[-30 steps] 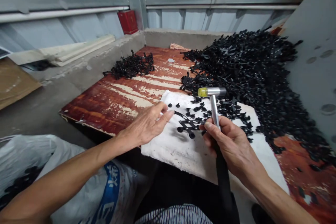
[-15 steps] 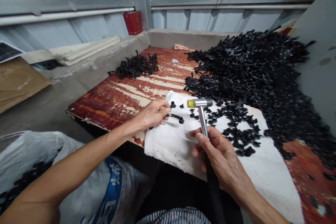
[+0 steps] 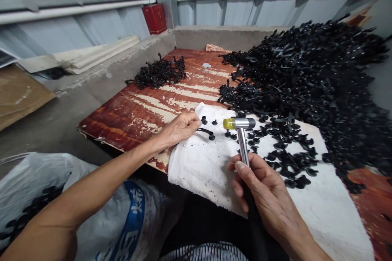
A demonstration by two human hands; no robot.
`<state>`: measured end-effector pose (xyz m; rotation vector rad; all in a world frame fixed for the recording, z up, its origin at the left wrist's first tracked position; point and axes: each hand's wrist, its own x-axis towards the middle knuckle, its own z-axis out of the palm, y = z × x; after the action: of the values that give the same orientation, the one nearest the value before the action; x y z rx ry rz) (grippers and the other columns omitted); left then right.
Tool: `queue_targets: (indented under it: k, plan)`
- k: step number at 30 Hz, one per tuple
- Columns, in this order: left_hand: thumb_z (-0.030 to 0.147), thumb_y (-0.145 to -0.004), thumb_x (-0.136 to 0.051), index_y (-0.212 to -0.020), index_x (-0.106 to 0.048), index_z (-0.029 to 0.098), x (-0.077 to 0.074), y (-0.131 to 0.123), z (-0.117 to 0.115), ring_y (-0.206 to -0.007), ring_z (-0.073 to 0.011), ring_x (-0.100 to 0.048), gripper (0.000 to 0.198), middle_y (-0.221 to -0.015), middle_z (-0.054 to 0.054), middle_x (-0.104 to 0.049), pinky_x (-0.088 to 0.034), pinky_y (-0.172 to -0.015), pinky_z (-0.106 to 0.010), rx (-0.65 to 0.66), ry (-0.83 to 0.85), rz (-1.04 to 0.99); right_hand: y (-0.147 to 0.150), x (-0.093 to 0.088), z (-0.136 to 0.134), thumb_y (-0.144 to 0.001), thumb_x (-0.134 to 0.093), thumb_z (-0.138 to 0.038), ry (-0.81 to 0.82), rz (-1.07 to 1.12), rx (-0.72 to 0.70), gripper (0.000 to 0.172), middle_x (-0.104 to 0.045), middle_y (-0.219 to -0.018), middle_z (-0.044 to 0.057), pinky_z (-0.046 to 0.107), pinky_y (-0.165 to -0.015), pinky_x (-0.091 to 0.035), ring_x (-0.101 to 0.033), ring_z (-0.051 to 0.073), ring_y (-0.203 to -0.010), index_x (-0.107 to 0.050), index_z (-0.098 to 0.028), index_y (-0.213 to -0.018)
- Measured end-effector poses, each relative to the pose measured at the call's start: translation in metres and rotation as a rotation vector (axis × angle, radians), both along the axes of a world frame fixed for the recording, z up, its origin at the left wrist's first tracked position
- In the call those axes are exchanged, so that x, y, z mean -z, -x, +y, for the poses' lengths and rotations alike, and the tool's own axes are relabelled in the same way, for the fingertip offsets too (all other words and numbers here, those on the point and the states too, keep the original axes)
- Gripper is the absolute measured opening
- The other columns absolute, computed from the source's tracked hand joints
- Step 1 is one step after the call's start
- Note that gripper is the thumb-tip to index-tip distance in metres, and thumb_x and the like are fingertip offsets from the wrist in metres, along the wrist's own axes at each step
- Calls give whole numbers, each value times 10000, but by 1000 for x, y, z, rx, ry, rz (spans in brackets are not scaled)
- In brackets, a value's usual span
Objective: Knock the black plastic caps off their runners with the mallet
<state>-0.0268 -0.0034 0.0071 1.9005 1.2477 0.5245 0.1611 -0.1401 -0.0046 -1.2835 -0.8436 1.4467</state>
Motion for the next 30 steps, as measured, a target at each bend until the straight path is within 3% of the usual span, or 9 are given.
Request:
queue_targets:
  k: [21,26,30]
  plan:
    - [273,-836,-436,-714,-510,165,-1,-2,-2,-495,-83,-347,179,-551,58,-417,-243,-475,-204,28,-60,41,0,-1,-1,-730,-718,-546,3,-25,-1,391,-605,-654,-13,157,-294,-374,-430,58,-395,-586,-196,-845]
    - [246,-820,-440,-670,-492,169,0,-4,2,-517,-80,-324,177,-550,65,-371,-236,-490,-208,59,-152,47,1,-1,0,-733,-705,-567,17,-36,-8,408,-585,-611,-24,166,-298,-369,-421,62,-380,-585,-199,-862]
    - [236,-822,-426,-631,-461,176,-1,-3,6,-499,-75,-299,203,-537,68,-334,-225,-479,-212,107,-123,76,-2,-1,-2,-759,-667,-577,32,-104,-46,421,-531,-608,-42,182,-294,-359,-407,71,-382,-604,-203,-942]
